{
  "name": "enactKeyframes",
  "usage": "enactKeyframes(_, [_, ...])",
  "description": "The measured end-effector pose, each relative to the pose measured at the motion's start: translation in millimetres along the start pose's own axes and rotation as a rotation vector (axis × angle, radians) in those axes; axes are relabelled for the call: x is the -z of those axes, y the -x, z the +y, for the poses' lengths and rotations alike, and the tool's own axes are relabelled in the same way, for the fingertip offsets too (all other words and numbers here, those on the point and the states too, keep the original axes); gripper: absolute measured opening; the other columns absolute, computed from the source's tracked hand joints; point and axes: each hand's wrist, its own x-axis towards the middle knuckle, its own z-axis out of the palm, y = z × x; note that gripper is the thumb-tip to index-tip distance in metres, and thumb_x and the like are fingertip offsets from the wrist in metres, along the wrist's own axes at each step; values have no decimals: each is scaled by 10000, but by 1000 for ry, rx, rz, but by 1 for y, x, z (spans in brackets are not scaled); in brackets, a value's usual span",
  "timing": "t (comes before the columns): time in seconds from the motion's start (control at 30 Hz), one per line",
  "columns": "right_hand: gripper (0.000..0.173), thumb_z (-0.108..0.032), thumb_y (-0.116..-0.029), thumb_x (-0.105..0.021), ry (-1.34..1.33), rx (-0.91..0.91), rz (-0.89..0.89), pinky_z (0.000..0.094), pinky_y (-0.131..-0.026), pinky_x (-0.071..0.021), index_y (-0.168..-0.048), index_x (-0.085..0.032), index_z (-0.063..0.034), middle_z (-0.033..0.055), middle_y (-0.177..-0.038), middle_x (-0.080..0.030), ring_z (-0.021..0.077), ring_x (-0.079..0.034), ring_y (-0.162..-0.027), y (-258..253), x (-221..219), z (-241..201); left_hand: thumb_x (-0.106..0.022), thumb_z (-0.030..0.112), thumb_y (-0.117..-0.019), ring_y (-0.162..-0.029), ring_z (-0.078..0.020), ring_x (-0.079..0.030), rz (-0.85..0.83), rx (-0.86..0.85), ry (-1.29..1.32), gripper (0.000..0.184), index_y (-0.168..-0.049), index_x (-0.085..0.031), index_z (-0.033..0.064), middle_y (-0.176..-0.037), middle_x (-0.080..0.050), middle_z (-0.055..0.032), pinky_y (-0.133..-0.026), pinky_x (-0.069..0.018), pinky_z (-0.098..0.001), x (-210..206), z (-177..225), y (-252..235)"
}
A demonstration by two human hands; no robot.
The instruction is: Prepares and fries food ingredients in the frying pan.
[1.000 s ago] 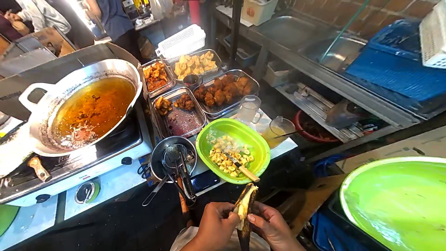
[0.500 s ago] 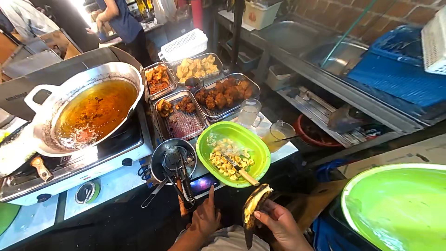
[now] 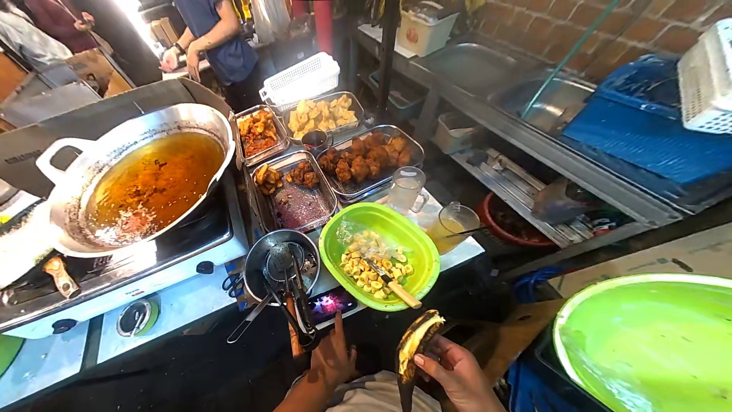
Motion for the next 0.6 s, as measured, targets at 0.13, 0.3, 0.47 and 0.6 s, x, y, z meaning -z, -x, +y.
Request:
enactKeyframes(0.13, [387,-188,-802,-821,-12,3,-14,308,-624,-608,-1109,-670,-8,70,-884,-736,168,-709,-730,0,0,1,-563,404,-962,-1030,-310,-711,14,-2,10,909,-1656,-48,125,-1183,-698,-135,-881,-580,-530,1,1,0])
enactKeyframes(0.3, [349,-162,-809,-806,-9,-2,-15,300,-618,-601,-1095,-669,-18,58,-865,-728,158,-698,-710,0,-1,-1,-563,424,-960,-1035,-304,-712,5,22,20,942,-1656,1,131,-1171,-701,-132,-887,-580,-526,1,0,0])
enactKeyframes(0.47, [313,-125,-825,-777,22,3,-8,298,-635,-604,-1095,-662,-16,51,-870,-730,149,-701,-722,1,0,-4,-537,394,-986,-1049,-271,-704,69,-61,58,718,-1607,-287,135,-1159,-709,-91,-907,-576,-501,1,-3,2])
enactKeyframes(0.6, [296,-102,-837,-768,14,18,-9,308,-636,-608,-1099,-664,-10,55,-871,-732,155,-703,-719,-1,0,-5,-481,493,-1010,-919,-265,-714,101,-107,39,432,-1101,-672,117,-953,-716,-88,-796,-580,-512,5,0,4])
